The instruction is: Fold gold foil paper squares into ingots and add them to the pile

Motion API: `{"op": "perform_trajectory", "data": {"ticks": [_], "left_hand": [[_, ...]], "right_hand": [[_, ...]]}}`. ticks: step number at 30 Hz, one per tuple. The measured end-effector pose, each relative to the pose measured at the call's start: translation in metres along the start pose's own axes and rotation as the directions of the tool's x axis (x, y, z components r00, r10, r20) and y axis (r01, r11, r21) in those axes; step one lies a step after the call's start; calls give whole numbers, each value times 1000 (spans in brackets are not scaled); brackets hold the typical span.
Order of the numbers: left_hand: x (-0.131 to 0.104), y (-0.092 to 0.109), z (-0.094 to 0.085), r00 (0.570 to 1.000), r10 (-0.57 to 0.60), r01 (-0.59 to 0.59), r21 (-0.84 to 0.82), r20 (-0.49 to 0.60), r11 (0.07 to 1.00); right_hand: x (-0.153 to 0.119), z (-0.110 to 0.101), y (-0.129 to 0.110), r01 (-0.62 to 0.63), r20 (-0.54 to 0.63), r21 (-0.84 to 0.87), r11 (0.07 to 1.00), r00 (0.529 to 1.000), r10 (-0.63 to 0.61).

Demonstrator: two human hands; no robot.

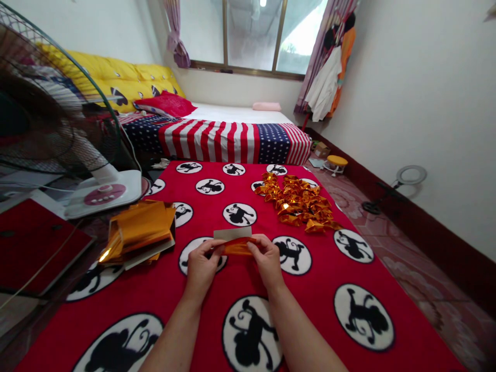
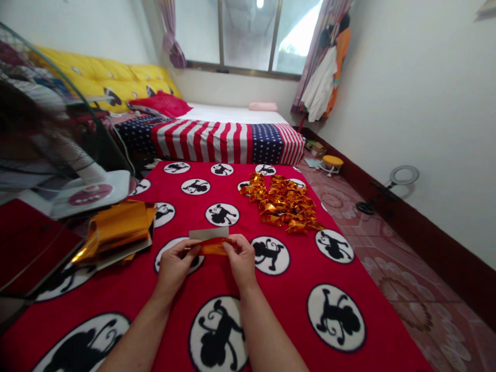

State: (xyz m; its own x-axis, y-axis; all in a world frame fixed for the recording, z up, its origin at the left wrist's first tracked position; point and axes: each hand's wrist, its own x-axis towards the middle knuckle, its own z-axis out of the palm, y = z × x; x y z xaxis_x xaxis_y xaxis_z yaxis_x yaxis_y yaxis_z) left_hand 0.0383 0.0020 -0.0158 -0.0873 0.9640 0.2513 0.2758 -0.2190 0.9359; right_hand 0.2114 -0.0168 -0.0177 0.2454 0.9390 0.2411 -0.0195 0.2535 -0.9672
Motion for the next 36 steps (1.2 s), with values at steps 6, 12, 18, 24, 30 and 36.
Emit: {"op": "perform_trajectory", "data": {"ticks": [6,12,18,24,30,36], "left_hand": [[1,-4,-2,998,-52,53,-81,24,995],[0,-1,0,993,-106,113,-169,51,979],[-1,0,1,997,-63,56,-158,-40,986],[0,-3,-2,997,17,-17,-11,-71,1000],[-1,0,-2,990,-87,89,13,-107,996],[-2,-5,-2,989,-49,77,197,-143,977]], "right_hand": [[-2,1,0,-74,53,62,995,996,71],[-3,3,0,-94,38,90,992,995,90],[-2,0,0,46,-57,-63,997,997,-49],[-2,-1,-5,103,-44,-141,985,993,-110],[-3,1,-6,61,-43,-131,989,997,-67],[-4,3,-4,25,-33,-287,958,999,-36]]}}
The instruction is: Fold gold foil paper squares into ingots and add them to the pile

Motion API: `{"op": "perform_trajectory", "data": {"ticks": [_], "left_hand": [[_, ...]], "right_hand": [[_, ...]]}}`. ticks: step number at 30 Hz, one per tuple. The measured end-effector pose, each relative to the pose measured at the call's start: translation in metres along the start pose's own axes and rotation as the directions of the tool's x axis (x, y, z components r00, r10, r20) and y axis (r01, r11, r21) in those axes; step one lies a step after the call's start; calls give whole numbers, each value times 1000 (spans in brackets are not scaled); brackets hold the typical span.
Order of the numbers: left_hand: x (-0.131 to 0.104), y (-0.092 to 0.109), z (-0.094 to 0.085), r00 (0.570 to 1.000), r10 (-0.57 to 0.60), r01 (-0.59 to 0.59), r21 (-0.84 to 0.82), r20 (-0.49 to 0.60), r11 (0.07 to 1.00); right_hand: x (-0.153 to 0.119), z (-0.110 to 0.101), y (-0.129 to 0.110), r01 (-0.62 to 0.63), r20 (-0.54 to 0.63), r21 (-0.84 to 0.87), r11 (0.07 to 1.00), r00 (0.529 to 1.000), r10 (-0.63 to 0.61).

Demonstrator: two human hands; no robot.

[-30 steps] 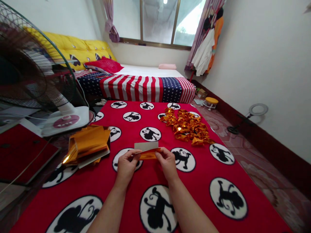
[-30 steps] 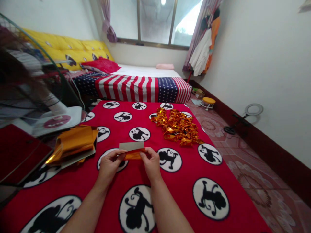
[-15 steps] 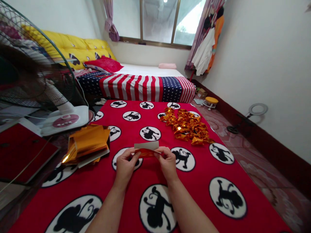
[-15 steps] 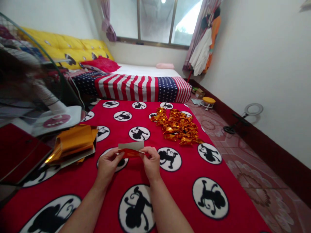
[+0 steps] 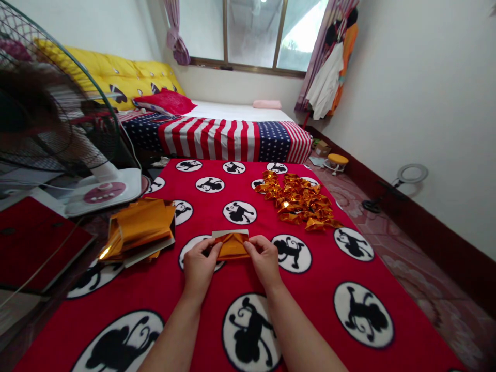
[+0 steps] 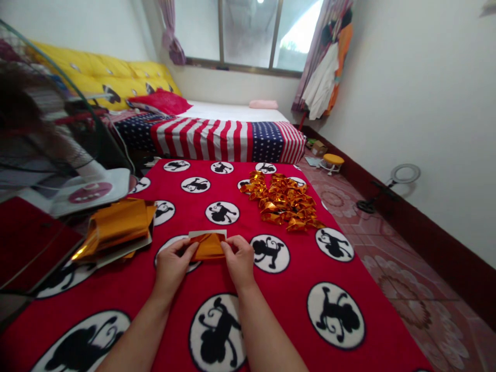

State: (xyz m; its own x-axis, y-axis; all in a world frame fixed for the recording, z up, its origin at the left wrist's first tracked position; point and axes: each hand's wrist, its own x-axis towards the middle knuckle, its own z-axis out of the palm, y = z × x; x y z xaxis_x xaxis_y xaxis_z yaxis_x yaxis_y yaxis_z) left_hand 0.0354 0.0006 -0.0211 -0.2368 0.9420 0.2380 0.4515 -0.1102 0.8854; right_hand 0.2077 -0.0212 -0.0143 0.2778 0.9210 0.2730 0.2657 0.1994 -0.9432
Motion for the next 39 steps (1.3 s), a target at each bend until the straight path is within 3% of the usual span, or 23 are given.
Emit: {"op": "perform_trajectory", "data": {"ticks": [5,10,15,23,29,32,39], "left_hand": [[1,0,-1,1000,17,-17,10,14,1000],[2,-1,-1,997,-20,29,-130,71,991],[2,-3,1,996,-24,37,-146,84,989],[0,0,1,996,37,-38,10,81,999],[0,-3,2,993,92,-103,146,76,984],[0,-2,1,995,77,-82,84,70,993],[0,5,2,993,-52,74,-214,110,974]], "right_hand": [[-1,1,2,-9,-2,-81,997,1000,9],[0,2,5,-87,-11,58,995,996,87],[1,2,5,-90,-32,134,987,995,95],[1,2,7,-118,-17,92,989,993,120],[-2,3,9,-62,-30,-128,990,998,58],[-2,3,8,-49,-39,-131,990,998,44],[1,2,6,-105,-20,82,991,994,107]]}}
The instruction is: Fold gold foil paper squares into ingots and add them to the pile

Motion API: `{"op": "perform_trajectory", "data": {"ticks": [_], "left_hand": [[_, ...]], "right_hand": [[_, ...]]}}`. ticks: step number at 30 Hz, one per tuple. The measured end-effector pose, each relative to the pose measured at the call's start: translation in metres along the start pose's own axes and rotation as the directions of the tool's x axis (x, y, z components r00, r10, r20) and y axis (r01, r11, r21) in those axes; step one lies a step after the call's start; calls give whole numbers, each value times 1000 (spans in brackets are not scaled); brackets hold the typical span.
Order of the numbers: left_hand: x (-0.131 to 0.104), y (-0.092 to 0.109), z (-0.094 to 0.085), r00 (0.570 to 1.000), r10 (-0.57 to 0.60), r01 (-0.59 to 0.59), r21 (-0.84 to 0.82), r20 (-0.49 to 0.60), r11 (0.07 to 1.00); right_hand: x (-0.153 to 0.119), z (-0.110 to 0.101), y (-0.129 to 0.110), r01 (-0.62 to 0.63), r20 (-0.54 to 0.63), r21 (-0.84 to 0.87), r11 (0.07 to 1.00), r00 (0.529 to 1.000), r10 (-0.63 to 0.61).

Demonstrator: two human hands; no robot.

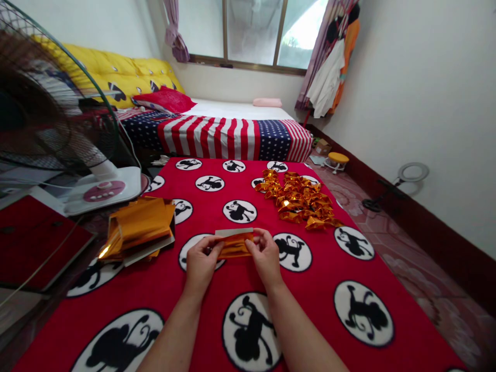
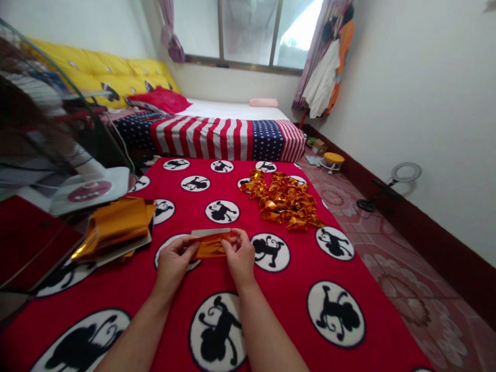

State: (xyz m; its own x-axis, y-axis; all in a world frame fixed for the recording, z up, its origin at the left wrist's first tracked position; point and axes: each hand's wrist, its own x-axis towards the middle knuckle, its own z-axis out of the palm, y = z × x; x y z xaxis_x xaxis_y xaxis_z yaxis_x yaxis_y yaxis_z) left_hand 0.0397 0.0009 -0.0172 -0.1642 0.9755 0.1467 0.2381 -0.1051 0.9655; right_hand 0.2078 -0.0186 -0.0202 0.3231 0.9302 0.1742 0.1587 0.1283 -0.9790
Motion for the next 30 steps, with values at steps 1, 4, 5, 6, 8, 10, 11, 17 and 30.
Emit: {"op": "perform_trajectory", "data": {"ticks": [1,4,5,6,8,10,11,17,30], "left_hand": [[-1,1,1,1000,-12,12,-24,2,1000],[-2,2,3,1000,-28,29,-116,13,993],[-3,3,4,999,-33,37,-151,25,988],[-3,3,4,999,-39,45,-182,37,982],[-4,4,4,997,-50,63,-220,60,973],[-4,5,4,996,-55,71,-228,75,971],[-4,5,4,995,-57,74,-227,81,971],[-3,6,4,990,-68,99,-260,127,960],[-7,9,4,992,-78,96,-191,101,977]], "right_hand": [[0,0,0,-2,4,14,1000,1000,2],[-1,0,-1,-13,52,87,996,999,9],[-2,0,-2,-22,71,124,992,997,13],[-2,0,-3,-32,85,162,986,996,18],[-3,-1,-5,-49,90,220,974,996,29],[-4,-1,-7,-58,87,247,967,996,38],[-4,-1,-8,-61,85,253,966,996,41],[-4,-2,-5,-56,83,244,968,996,36],[-6,-2,-11,-95,131,308,947,990,57]]}}
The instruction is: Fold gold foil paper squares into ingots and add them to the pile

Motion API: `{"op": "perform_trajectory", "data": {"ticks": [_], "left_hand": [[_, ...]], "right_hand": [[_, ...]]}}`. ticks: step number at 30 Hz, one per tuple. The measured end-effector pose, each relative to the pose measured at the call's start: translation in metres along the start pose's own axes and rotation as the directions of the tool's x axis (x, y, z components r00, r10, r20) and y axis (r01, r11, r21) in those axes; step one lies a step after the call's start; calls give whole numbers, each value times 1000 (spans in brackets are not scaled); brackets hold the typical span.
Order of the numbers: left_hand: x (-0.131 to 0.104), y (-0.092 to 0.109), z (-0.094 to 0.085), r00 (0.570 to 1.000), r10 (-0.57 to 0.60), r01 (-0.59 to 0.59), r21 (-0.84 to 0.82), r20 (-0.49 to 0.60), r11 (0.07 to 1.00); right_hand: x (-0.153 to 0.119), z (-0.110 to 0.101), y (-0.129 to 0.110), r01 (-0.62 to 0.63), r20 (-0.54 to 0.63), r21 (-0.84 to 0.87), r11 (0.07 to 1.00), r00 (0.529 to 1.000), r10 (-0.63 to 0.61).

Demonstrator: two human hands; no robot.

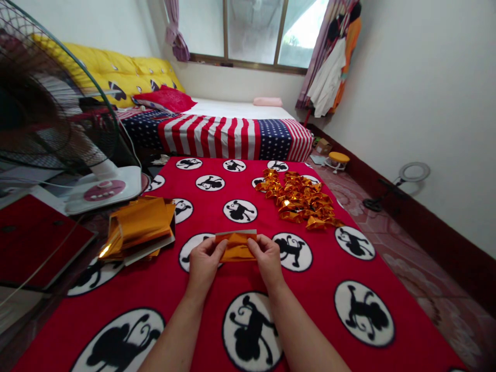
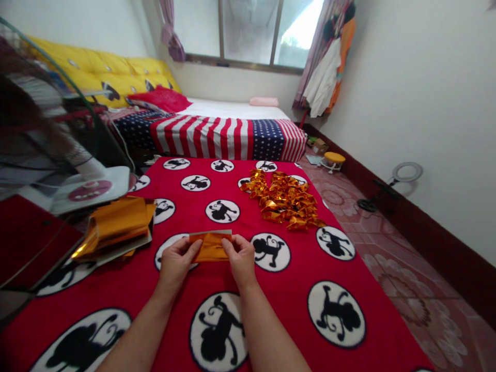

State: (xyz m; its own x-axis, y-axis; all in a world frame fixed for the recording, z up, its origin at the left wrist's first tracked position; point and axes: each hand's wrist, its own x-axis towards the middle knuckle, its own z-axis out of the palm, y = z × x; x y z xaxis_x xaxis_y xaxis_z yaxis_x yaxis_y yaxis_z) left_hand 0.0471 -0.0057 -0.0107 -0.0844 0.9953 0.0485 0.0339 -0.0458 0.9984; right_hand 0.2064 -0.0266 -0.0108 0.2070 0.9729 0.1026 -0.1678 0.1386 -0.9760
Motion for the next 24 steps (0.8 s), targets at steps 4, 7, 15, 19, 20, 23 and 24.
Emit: {"op": "perform_trajectory", "data": {"ticks": [4,7,15,19,20,23,24], "left_hand": [[-2,1,1,997,-6,9,-30,82,1000],[-3,3,2,992,22,-16,-49,127,999],[-3,6,7,994,0,1,-6,105,1000],[-4,6,6,990,-1,-1,13,144,1000],[-5,6,6,985,0,-4,23,172,1000],[-6,6,5,969,19,-40,78,245,996],[-6,6,5,968,20,-47,101,252,994]], "right_hand": [[1,-1,3,2,-45,22,1000,999,-1],[3,-2,6,9,-77,56,998,997,-4],[2,-1,5,38,-128,5,999,991,-37],[2,-1,5,32,-135,44,999,991,-26],[3,-2,6,34,-141,49,998,990,-27],[4,-2,6,40,-157,58,998,987,-30],[4,-2,5,40,-156,60,997,987,-30]]}}
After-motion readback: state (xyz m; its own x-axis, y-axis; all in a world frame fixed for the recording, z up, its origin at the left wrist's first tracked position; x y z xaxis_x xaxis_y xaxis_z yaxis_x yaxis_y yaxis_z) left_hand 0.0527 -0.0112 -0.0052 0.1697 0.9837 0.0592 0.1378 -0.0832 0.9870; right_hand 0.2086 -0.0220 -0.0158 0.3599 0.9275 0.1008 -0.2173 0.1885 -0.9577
